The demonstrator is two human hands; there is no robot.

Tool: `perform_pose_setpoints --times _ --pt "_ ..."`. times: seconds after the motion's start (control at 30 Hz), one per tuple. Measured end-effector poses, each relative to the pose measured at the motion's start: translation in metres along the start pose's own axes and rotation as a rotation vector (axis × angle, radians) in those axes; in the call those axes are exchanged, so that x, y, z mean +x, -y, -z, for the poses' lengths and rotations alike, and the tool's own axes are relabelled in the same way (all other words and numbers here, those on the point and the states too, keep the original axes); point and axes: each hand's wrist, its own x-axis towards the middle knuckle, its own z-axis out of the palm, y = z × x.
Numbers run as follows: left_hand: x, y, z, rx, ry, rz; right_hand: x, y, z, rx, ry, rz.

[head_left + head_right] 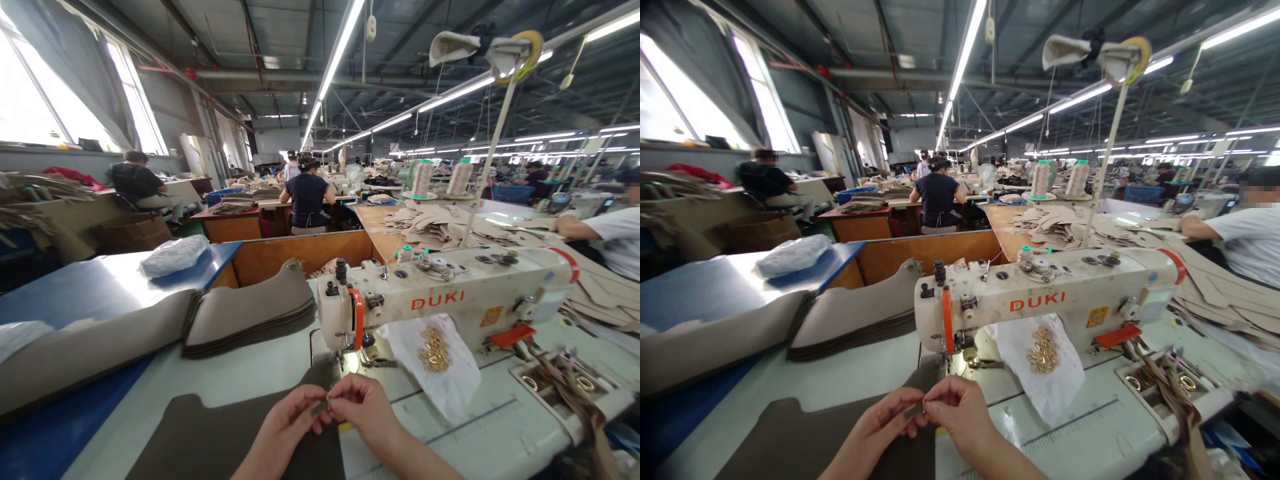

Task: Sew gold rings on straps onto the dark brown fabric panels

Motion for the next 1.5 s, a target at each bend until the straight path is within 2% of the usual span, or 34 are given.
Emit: perform_pose_setpoints --times 0.2,0.37,0.6,0.7,0.97,1.07,1.27,1.4,1.5 --pt "0.002 0.002 0.000 -0.024 0.032 0.044 -0.002 0.000 -0.003 -0.009 0.071 -0.018" --pt "-0.002 0.008 0.005 0.109 0.050 0.052 -0.010 0.009 -0.005 -0.027 0.102 -0.021" --pt "-0.009 0.009 0.004 0.319 0.013 -0.043 -0.024 0.013 -0.010 -0.332 0.072 0.090" --pt "-0.010 0.004 0.003 0.352 -0.018 -0.039 -0.024 0.014 -0.010 -0.355 0.059 0.086" --pt "-0.005 0.003 0.000 0.140 -0.035 -0.098 -0.019 0.013 -0.007 -0.363 -0.021 0.271" --pt "-0.002 0.002 -0.002 0.020 -0.070 -0.069 -0.016 0.008 -0.008 -0.359 -0.069 0.308" --pt "0.001 0.003 -0.003 -0.101 -0.058 0.027 -0.013 0.005 -0.010 -0.379 -0.130 0.315" --pt "0.000 0.004 -0.006 -0.082 -0.143 0.028 -0.014 0.007 -0.009 -0.384 -0.111 0.303" --pt "-0.002 0.002 -0.008 -0.037 -0.190 -0.001 -0.015 0.007 -0.008 -0.310 -0.067 0.233"
